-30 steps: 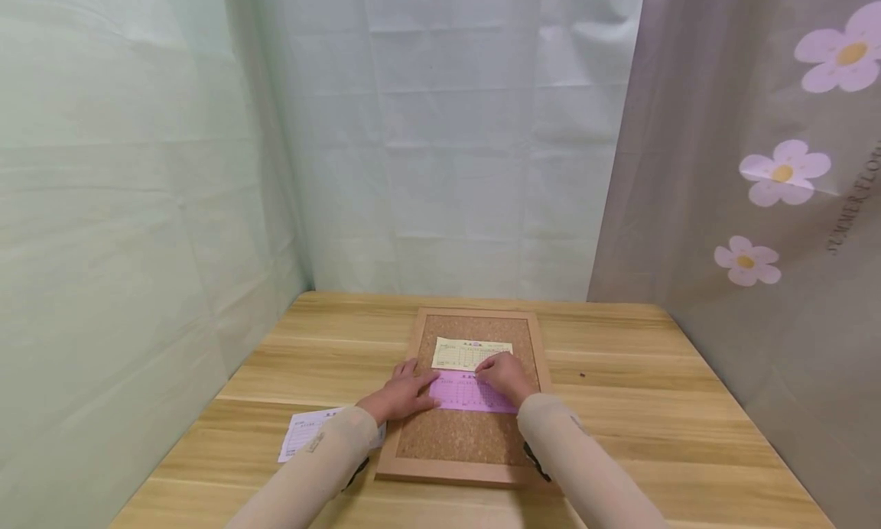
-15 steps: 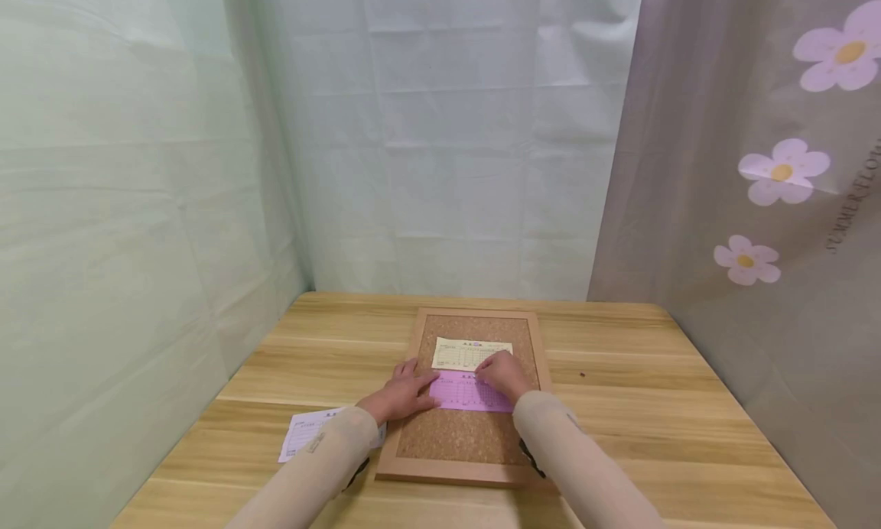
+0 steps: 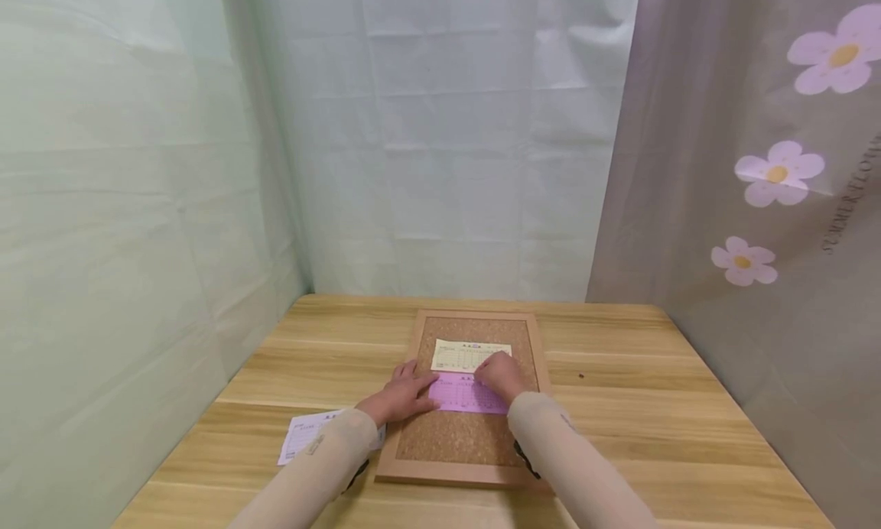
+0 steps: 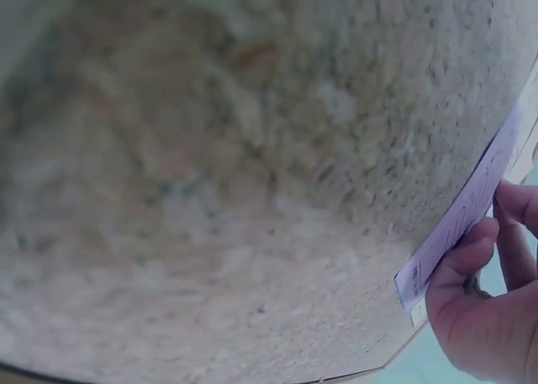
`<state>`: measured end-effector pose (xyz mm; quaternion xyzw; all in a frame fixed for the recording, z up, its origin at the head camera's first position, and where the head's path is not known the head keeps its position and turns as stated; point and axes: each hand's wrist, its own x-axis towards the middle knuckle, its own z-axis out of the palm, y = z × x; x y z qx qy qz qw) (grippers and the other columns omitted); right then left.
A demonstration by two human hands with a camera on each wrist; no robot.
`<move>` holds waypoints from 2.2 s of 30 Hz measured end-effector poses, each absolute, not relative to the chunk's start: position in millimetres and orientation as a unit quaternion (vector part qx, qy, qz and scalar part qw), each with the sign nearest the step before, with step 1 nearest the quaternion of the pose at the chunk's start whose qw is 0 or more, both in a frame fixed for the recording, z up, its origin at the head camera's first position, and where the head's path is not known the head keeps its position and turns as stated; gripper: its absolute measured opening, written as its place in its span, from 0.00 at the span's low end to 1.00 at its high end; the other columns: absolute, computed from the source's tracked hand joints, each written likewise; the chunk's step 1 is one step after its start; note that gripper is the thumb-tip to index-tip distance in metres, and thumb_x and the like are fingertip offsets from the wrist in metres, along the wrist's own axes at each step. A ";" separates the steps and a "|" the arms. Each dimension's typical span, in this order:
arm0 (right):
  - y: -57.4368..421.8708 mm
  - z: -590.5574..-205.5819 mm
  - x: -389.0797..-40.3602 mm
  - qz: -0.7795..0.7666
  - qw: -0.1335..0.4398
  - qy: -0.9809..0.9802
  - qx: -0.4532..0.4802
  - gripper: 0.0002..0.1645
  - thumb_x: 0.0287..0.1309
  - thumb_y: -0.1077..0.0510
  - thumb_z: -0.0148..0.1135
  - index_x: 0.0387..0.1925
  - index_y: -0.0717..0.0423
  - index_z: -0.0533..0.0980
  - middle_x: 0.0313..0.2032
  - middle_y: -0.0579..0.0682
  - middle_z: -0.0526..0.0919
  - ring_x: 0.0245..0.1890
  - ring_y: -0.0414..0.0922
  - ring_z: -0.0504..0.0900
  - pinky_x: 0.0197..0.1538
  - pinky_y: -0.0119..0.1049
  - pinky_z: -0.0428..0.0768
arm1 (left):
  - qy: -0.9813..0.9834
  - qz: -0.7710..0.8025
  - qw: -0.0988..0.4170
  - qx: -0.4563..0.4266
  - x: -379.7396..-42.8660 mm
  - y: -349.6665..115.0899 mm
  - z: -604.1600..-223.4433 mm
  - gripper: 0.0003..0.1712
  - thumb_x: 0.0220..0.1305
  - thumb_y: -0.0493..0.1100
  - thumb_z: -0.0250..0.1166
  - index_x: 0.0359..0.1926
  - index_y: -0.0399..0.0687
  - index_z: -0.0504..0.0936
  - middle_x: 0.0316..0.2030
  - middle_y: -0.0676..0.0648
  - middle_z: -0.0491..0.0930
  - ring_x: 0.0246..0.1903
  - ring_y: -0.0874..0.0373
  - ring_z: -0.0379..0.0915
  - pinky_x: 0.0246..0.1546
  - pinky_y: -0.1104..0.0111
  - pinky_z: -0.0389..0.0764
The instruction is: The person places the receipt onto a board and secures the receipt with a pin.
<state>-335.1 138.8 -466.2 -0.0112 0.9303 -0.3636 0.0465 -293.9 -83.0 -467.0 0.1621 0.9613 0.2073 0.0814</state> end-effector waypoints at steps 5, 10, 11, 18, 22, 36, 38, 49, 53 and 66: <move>139.8 -466.6 -331.4 -0.347 0.022 0.937 -0.029 0.06 0.56 0.60 0.67 0.31 0.58 0.87 0.31 0.47 0.87 0.32 0.43 0.80 0.43 0.43 0.79 | 0.960 0.212 0.081 0.162 -293.5 -82.8 -467.2 0.35 0.67 0.57 0.64 0.71 0.51 0.70 0.74 0.30 0.46 0.73 0.34 0.41 0.65 0.42 0.60; 142.4 -465.6 -324.7 -0.353 0.012 0.934 -0.045 0.06 0.57 0.61 0.67 0.32 0.58 0.88 0.35 0.49 0.87 0.35 0.44 0.80 0.45 0.45 0.77 | 0.961 0.209 0.080 0.164 -292.6 -83.1 -468.0 0.35 0.67 0.56 0.65 0.71 0.50 0.70 0.74 0.30 0.46 0.73 0.34 0.41 0.65 0.42 0.60; 143.2 -465.0 -323.5 -0.355 0.012 0.934 -0.044 0.06 0.56 0.61 0.67 0.33 0.57 0.88 0.36 0.49 0.87 0.36 0.44 0.80 0.46 0.45 0.77 | 0.960 0.210 0.080 0.165 -292.6 -83.2 -468.4 0.35 0.67 0.56 0.65 0.71 0.50 0.70 0.74 0.29 0.46 0.73 0.34 0.41 0.65 0.42 0.60; 152.4 -462.3 -318.3 -0.363 0.009 0.930 -0.050 0.05 0.55 0.62 0.69 0.33 0.59 0.87 0.37 0.51 0.86 0.37 0.46 0.79 0.45 0.46 0.76 | 0.957 0.219 0.079 0.171 -292.1 -84.2 -466.5 0.35 0.67 0.55 0.65 0.70 0.48 0.70 0.74 0.28 0.46 0.73 0.33 0.41 0.64 0.40 0.60; 159.1 -462.4 -316.1 -0.366 0.011 0.929 -0.048 0.06 0.54 0.62 0.70 0.34 0.60 0.87 0.36 0.51 0.86 0.36 0.46 0.79 0.43 0.44 0.78 | 0.957 0.215 0.080 0.176 -293.4 -84.0 -465.8 0.36 0.67 0.56 0.65 0.70 0.47 0.70 0.73 0.29 0.47 0.72 0.33 0.40 0.64 0.40 0.59; 170.4 -463.5 -312.4 -0.384 0.031 0.922 -0.031 0.10 0.58 0.60 0.68 0.39 0.62 0.85 0.37 0.51 0.84 0.36 0.46 0.77 0.41 0.44 0.79 | 0.957 0.219 0.081 0.170 -296.6 -84.2 -464.5 0.36 0.64 0.56 0.67 0.69 0.48 0.72 0.73 0.29 0.48 0.72 0.33 0.42 0.64 0.39 0.59; 171.2 -463.0 -311.4 -0.386 0.036 0.921 -0.031 0.10 0.59 0.60 0.67 0.40 0.62 0.85 0.37 0.52 0.84 0.36 0.47 0.77 0.41 0.44 0.78 | 0.958 0.216 0.077 0.174 -297.0 -84.6 -465.8 0.36 0.65 0.56 0.67 0.69 0.48 0.72 0.73 0.28 0.49 0.72 0.33 0.43 0.64 0.39 0.59; 179.9 -461.1 -308.3 -0.349 0.026 0.935 -0.054 0.12 0.58 0.59 0.68 0.40 0.63 0.84 0.40 0.55 0.84 0.40 0.49 0.80 0.46 0.49 0.78 | 0.958 0.206 0.058 0.192 -296.0 -86.8 -470.0 0.36 0.66 0.57 0.66 0.69 0.46 0.71 0.72 0.27 0.50 0.71 0.31 0.45 0.63 0.39 0.60; 184.5 -460.9 -307.2 -0.332 0.020 0.941 -0.064 0.13 0.59 0.58 0.68 0.42 0.62 0.84 0.43 0.56 0.84 0.44 0.52 0.81 0.49 0.52 0.78 | 0.957 0.203 0.051 0.198 -295.3 -88.9 -470.8 0.36 0.66 0.57 0.65 0.69 0.45 0.72 0.72 0.28 0.52 0.71 0.32 0.46 0.63 0.40 0.60; 202.5 -456.0 -302.1 -0.287 -0.052 0.953 -0.088 0.18 0.60 0.57 0.68 0.48 0.66 0.82 0.43 0.58 0.80 0.43 0.53 0.78 0.48 0.53 0.77 | 0.961 0.185 0.039 0.204 -293.5 -90.7 -472.3 0.36 0.68 0.59 0.63 0.70 0.45 0.70 0.71 0.28 0.53 0.71 0.31 0.47 0.64 0.41 0.61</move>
